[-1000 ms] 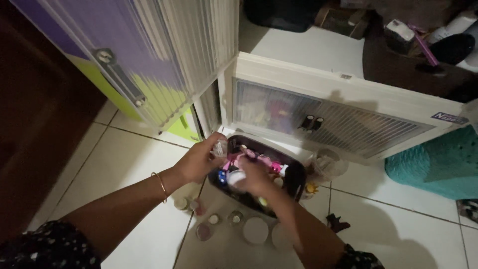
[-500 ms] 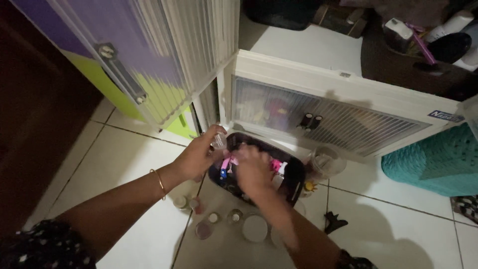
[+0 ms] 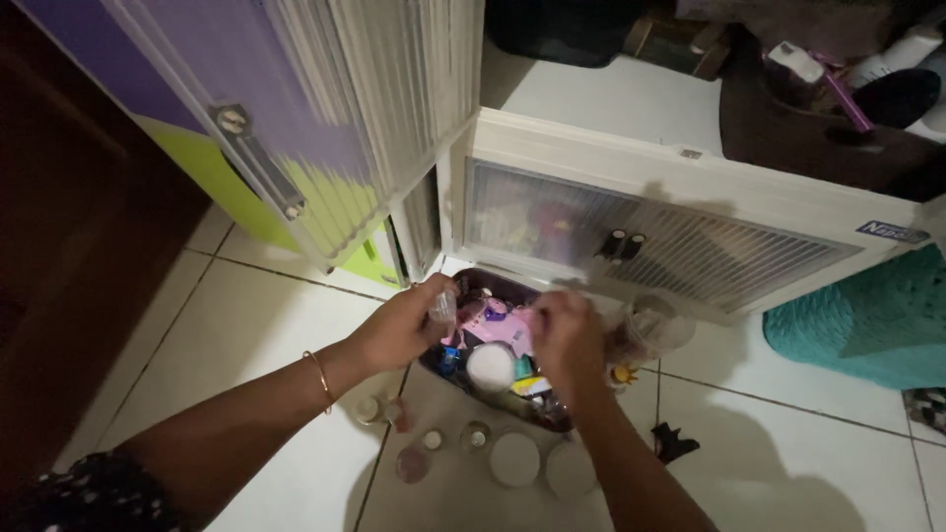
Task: Organizing cosmetic bottles and hair accessories into a storage basket and arranging them on a shelf.
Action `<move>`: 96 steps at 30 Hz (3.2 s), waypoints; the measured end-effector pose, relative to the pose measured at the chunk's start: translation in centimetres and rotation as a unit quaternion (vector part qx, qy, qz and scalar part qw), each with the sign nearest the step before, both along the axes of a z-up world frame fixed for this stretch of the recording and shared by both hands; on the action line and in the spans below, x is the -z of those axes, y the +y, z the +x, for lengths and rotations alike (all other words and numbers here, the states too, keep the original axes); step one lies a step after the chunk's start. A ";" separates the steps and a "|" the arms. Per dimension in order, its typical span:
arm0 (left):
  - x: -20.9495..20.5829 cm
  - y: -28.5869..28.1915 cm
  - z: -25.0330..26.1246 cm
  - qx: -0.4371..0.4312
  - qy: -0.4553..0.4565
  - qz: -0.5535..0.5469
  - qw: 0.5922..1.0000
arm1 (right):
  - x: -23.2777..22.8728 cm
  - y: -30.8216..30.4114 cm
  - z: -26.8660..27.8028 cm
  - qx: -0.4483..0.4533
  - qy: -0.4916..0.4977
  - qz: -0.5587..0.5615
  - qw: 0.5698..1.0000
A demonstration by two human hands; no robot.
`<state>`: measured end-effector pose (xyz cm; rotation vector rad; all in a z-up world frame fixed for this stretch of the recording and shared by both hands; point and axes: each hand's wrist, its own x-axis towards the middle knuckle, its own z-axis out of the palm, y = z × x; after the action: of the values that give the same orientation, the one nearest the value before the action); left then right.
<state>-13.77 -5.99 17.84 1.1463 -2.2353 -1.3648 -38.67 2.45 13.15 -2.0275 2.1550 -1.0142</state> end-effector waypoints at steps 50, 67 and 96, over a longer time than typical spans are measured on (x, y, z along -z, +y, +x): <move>1.5 -0.6 0.0 -0.009 0.009 -0.029 1.000 | 3.6 1.9 -5.5 -0.264 -0.128 0.372 0.881; -2.4 0.8 1.5 -0.076 -0.035 0.064 0.994 | 9.9 -5.5 2.4 -0.020 0.106 0.379 0.919; 0.6 1.1 0.8 -0.022 0.008 -0.087 0.996 | 2.9 11.3 0.9 -0.337 -0.087 0.283 0.894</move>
<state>-12.93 -4.85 17.22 1.1130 -2.2518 -1.1326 -37.72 13.74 10.25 -2.0159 1.2590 -0.3851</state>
